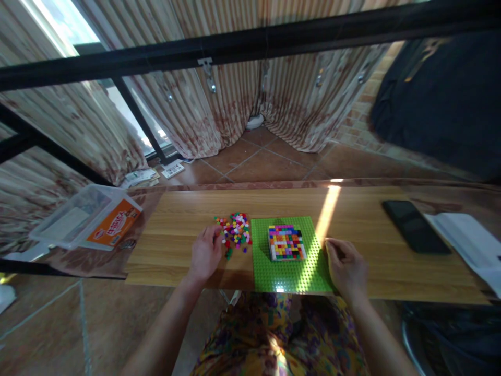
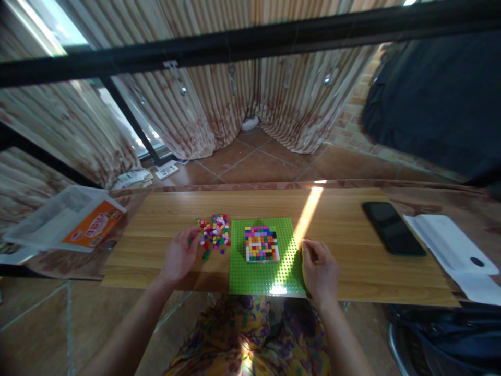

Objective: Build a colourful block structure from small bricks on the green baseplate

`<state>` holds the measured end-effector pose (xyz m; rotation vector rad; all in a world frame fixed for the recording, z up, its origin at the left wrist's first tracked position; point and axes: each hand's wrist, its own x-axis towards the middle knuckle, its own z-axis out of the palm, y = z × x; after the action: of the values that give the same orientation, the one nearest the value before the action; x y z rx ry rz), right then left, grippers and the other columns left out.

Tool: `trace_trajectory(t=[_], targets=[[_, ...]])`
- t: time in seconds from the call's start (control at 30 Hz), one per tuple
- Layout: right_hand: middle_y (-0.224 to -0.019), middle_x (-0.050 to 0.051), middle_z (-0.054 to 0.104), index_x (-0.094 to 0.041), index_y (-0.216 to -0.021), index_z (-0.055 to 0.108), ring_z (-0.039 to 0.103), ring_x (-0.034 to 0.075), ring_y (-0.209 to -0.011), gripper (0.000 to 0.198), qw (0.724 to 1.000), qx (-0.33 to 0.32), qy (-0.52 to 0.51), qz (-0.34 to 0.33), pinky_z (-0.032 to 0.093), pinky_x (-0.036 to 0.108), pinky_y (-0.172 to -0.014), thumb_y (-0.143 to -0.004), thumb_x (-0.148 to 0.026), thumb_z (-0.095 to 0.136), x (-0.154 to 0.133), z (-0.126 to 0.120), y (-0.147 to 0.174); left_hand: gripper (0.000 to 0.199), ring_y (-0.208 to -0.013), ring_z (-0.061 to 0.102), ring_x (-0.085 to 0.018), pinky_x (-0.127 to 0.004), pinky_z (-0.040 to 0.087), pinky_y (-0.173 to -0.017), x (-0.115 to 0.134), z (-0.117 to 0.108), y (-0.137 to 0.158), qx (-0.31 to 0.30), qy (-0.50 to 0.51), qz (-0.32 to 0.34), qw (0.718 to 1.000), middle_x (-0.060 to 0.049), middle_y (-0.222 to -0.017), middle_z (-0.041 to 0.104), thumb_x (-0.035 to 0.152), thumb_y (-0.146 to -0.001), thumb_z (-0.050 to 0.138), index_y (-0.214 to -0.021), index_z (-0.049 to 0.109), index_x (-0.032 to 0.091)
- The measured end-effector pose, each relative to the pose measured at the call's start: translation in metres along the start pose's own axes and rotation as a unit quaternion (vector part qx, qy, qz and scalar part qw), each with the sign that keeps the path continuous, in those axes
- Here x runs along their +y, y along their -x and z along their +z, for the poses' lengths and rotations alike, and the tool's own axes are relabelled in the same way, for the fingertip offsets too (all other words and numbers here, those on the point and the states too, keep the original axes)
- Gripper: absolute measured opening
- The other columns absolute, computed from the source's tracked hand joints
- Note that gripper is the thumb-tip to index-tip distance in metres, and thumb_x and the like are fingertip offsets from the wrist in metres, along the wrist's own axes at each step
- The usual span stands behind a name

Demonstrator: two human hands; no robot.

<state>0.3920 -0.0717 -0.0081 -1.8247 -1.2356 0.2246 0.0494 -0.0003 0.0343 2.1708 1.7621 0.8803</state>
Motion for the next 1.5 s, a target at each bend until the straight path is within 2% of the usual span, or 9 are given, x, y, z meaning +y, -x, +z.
trace_trajectory(t=[0.1,0.3,0.6,0.7,0.83,1.03,1.23,1.37,1.5], targets=[[-0.09,0.009,0.071,-0.019,-0.086,0.071,0.064,0.022,-0.078,0.031,1.0,-0.001,0.001,-0.004,0.047,0.033,-0.068,-0.086,-0.044,0.053,-0.001,0.0,0.0,0.018,-0.087,0.064,-0.02,-0.034,0.051,-0.079,0.002,-0.003,-0.002,0.006,0.027,-0.017,0.999,-0.007,-0.092,0.067,0.022,-0.087,0.048,-0.098,0.062,0.019],[-0.087,0.009,0.07,-0.019,-0.084,0.07,0.063,0.021,-0.077,0.029,1.0,0.007,0.003,-0.01,0.047,0.033,-0.068,-0.086,-0.042,0.052,-0.004,0.0,0.0,0.016,-0.072,0.066,-0.019,-0.031,0.05,-0.068,0.005,-0.006,-0.002,-0.036,0.041,-0.086,0.995,-0.004,-0.078,0.067,0.027,-0.089,0.046,-0.093,0.059,0.019],[-0.088,0.009,0.07,-0.019,-0.085,0.07,0.062,0.021,-0.077,0.031,1.0,0.0,0.004,-0.01,0.046,0.033,-0.067,-0.087,-0.043,0.051,-0.005,-0.001,0.0,0.013,-0.068,0.066,-0.017,-0.028,0.05,-0.063,0.003,0.005,0.003,-0.017,0.094,-0.06,0.994,-0.002,-0.074,0.066,0.024,-0.088,0.044,-0.087,0.056,0.02],[-0.087,0.009,0.07,-0.019,-0.084,0.07,0.063,0.021,-0.078,0.03,1.0,0.003,-0.005,-0.011,0.046,0.033,-0.068,-0.087,-0.042,0.051,-0.005,-0.001,0.0,0.015,-0.067,0.068,-0.017,-0.027,0.053,-0.061,0.001,0.006,0.002,-0.027,0.155,-0.082,0.984,-0.003,-0.078,0.068,0.029,-0.089,0.046,-0.094,0.057,0.02],[-0.087,0.008,0.07,-0.019,-0.084,0.07,0.063,0.021,-0.077,0.028,1.0,0.004,-0.004,-0.01,0.046,0.032,-0.068,-0.087,-0.04,0.052,-0.006,0.0,0.0,0.027,-0.079,0.072,-0.018,-0.03,0.057,-0.069,-0.001,0.005,0.001,-0.042,0.224,-0.088,0.97,-0.008,-0.093,0.073,0.033,-0.09,0.048,-0.111,0.057,0.019],[-0.087,0.008,0.07,-0.018,-0.085,0.07,0.062,0.02,-0.075,0.028,1.0,0.001,-0.004,-0.005,0.046,0.032,-0.067,-0.086,-0.04,0.053,-0.004,0.0,-0.001,0.021,-0.08,0.072,-0.018,-0.029,0.058,-0.068,0.003,0.001,0.001,-0.061,0.215,-0.083,0.971,-0.007,-0.092,0.074,0.032,-0.09,0.047,-0.098,0.062,0.02],[-0.087,0.008,0.07,-0.019,-0.084,0.07,0.063,0.02,-0.076,0.03,1.0,0.007,-0.003,-0.01,0.047,0.032,-0.067,-0.087,-0.042,0.052,-0.003,0.001,-0.001,0.023,-0.067,0.07,-0.016,-0.025,0.055,-0.059,0.009,-0.002,0.002,-0.063,0.205,-0.115,0.97,-0.004,-0.077,0.072,0.032,-0.089,0.047,-0.095,0.064,0.018],[-0.087,0.008,0.07,-0.019,-0.085,0.07,0.063,0.02,-0.075,0.029,1.0,0.007,-0.005,-0.01,0.047,0.032,-0.066,-0.088,-0.041,0.052,-0.003,0.001,0.0,0.025,-0.071,0.07,-0.018,-0.027,0.054,-0.064,0.005,-0.001,-0.001,-0.063,0.163,-0.136,0.975,-0.005,-0.077,0.072,0.03,-0.088,0.046,-0.097,0.065,0.018],[-0.087,0.008,0.07,-0.018,-0.085,0.07,0.063,0.02,-0.075,0.026,1.0,0.006,-0.004,-0.009,0.047,0.032,-0.066,-0.087,-0.038,0.054,-0.003,0.001,0.0,0.027,-0.076,0.069,-0.02,-0.03,0.053,-0.07,0.0,0.002,-0.007,-0.055,0.088,-0.106,0.989,-0.006,-0.083,0.072,0.029,-0.089,0.045,-0.101,0.067,0.019]])
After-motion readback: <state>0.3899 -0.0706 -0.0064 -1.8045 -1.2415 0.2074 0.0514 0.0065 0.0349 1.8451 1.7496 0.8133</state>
